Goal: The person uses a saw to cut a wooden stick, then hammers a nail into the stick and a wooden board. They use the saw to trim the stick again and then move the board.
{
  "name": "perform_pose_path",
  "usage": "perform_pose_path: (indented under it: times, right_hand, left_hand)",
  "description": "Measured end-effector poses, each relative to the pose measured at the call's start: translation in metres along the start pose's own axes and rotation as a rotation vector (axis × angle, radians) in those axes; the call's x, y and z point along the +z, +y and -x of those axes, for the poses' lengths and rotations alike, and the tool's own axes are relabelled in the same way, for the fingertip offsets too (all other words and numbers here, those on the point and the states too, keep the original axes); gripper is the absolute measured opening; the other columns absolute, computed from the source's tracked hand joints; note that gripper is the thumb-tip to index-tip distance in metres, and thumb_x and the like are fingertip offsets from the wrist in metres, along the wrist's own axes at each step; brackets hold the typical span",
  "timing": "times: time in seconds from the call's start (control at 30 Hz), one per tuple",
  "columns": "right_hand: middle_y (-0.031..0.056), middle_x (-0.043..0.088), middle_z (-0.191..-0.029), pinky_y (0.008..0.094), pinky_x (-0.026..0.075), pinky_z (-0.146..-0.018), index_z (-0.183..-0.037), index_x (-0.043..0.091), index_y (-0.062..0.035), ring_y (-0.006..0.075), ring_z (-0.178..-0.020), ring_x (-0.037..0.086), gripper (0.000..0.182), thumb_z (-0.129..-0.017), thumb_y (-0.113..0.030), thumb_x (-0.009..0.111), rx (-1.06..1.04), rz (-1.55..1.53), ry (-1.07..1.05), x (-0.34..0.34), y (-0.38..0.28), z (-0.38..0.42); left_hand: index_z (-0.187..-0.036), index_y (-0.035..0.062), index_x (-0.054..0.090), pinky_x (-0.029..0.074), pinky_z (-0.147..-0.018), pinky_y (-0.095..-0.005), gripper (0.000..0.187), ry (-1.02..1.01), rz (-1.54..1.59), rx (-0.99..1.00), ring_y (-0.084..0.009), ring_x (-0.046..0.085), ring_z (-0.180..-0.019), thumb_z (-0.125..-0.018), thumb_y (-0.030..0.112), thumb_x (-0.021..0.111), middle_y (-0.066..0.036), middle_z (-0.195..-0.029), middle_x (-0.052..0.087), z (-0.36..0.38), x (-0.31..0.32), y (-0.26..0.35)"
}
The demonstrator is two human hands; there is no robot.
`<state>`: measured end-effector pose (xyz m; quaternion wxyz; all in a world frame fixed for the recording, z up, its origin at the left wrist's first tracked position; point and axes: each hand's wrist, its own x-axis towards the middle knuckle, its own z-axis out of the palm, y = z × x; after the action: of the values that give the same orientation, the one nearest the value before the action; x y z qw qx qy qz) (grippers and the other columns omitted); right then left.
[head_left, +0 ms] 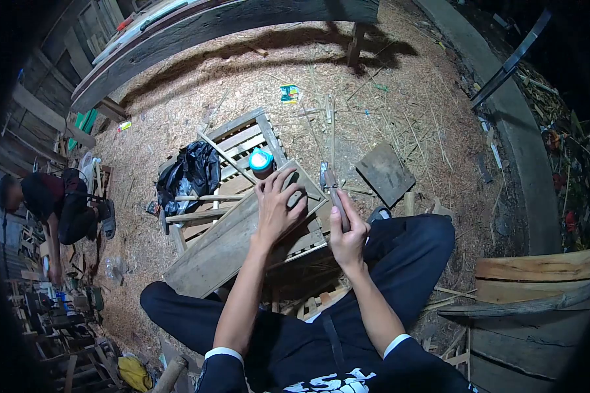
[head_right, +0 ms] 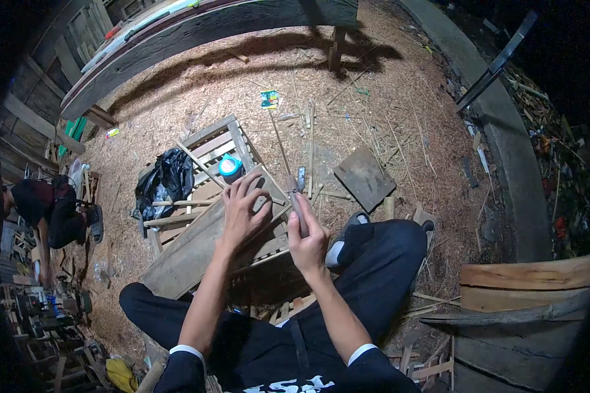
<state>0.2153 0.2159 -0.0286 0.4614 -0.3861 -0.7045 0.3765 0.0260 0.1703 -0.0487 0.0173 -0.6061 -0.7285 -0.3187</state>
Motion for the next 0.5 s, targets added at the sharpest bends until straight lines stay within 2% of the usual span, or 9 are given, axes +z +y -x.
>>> perform_pose_path:
  times: [0.03, 0.1, 0.13, 0.2, 0.23, 0.27, 0.33, 0.37, 0.5]
  right_hand:
    - [0.0261, 0.072, -0.127, 0.0407, 0.058, -0.096, -0.138, 0.066, 0.0028, 0.0371, -0.118, 0.073, 0.041, -0.101, -0.013, 0.063, -0.004, 0.003, -0.001, 0.001, 0.0, 0.001]
    - [0.0247, 0.076, -0.112, 0.0421, 0.06, -0.085, -0.142, 0.064, 0.0014, 0.0369, -0.102, 0.077, 0.046, -0.098, -0.012, 0.06, -0.196, 0.078, -0.009, 0.003, -0.003, 0.003]
    - [0.0247, 0.076, -0.112, 0.0421, 0.06, -0.085, -0.142, 0.064, 0.0014, 0.0369, -0.102, 0.077, 0.046, -0.098, -0.012, 0.06, -0.202, 0.079, -0.01, 0.003, -0.009, 0.005]
    - [0.0182, 0.074, -0.087, 0.0429, 0.058, -0.069, -0.145, 0.062, 0.0001, 0.0336, -0.076, 0.074, 0.053, -0.094, -0.011, 0.059, -0.245, 0.176, -0.162, 0.003, -0.022, 0.012]
    - [0.0122, 0.064, -0.069, 0.0436, 0.051, -0.059, -0.148, 0.06, -0.002, 0.03, -0.057, 0.063, 0.058, -0.091, -0.011, 0.058, -0.343, 0.178, -0.145, 0.013, -0.024, 0.015]
    - [0.0097, 0.059, -0.067, 0.0421, 0.051, -0.058, -0.15, 0.06, -0.0042, 0.0278, -0.056, 0.06, 0.06, -0.09, -0.011, 0.06, -0.375, 0.23, -0.194, 0.019, -0.026, 0.021]
    - [0.0066, 0.054, -0.068, 0.0394, 0.049, -0.058, -0.152, 0.057, -0.006, 0.0237, -0.058, 0.059, 0.064, -0.089, -0.014, 0.064, -0.538, 0.323, -0.254, 0.036, -0.034, 0.028]
    - [0.0066, 0.054, -0.068, 0.0394, 0.049, -0.058, -0.152, 0.057, -0.006, 0.0237, -0.058, 0.059, 0.064, -0.089, -0.014, 0.064, -0.55, 0.317, -0.266, 0.046, -0.038, 0.032]
    - [0.0051, 0.053, -0.073, 0.037, 0.048, -0.06, -0.158, 0.049, -0.0065, 0.0212, -0.062, 0.058, 0.074, -0.089, -0.018, 0.071, -0.664, 0.379, -0.445, 0.094, -0.054, 0.055]
  left_hand:
    - [-0.108, 0.0145, 0.075, 0.03, -0.115, -0.0492, 0.026, 0.004, 0.003, 0.0, -0.0297, 0.05, -0.138, -0.085, 0.027, 0.08, -0.008, -0.151, 0.058, 0.002, -0.002, 0.001]
    - [-0.116, 0.0146, 0.075, 0.029, -0.116, -0.0495, 0.032, 0.076, 0.16, -0.119, -0.0307, 0.052, -0.137, -0.086, 0.025, 0.082, -0.009, -0.15, 0.058, 0.011, -0.011, 0.002]
    - [-0.116, 0.0146, 0.075, 0.029, -0.116, -0.0495, 0.032, 0.081, 0.162, -0.119, -0.0307, 0.052, -0.137, -0.086, 0.025, 0.082, -0.009, -0.15, 0.058, 0.019, -0.015, -0.001]
    - [-0.123, 0.0137, 0.073, 0.028, -0.118, -0.0495, 0.039, 0.19, 0.203, -0.224, -0.0318, 0.055, -0.134, -0.087, 0.024, 0.083, -0.009, -0.15, 0.059, 0.044, -0.027, -0.009]
    - [-0.125, 0.011, 0.072, 0.031, -0.118, -0.0478, 0.037, 0.193, 0.154, -0.264, -0.0316, 0.056, -0.133, -0.091, 0.024, 0.08, -0.01, -0.151, 0.058, 0.06, -0.036, -0.011]
    - [-0.125, 0.011, 0.072, 0.031, -0.118, -0.0478, 0.037, 0.206, 0.154, -0.271, -0.0316, 0.056, -0.133, -0.091, 0.024, 0.08, -0.01, -0.151, 0.058, 0.074, -0.043, -0.016]
    - [-0.123, 0.0097, 0.073, 0.029, -0.118, -0.0482, 0.032, 0.311, 0.346, -0.438, -0.0297, 0.055, -0.134, -0.096, 0.027, 0.074, -0.011, -0.143, 0.064, 0.097, -0.056, -0.025]
    - [-0.123, 0.0079, 0.072, 0.031, -0.118, -0.0464, 0.029, 0.32, 0.264, -0.433, -0.0301, 0.056, -0.133, -0.102, 0.026, 0.068, -0.012, -0.139, 0.066, 0.11, -0.063, -0.029]
    - [-0.124, 0.0071, 0.072, 0.034, -0.117, -0.0438, 0.03, 0.361, 0.276, -0.505, -0.031, 0.056, -0.132, -0.106, 0.029, 0.062, -0.011, -0.139, 0.066, 0.137, -0.095, -0.033]
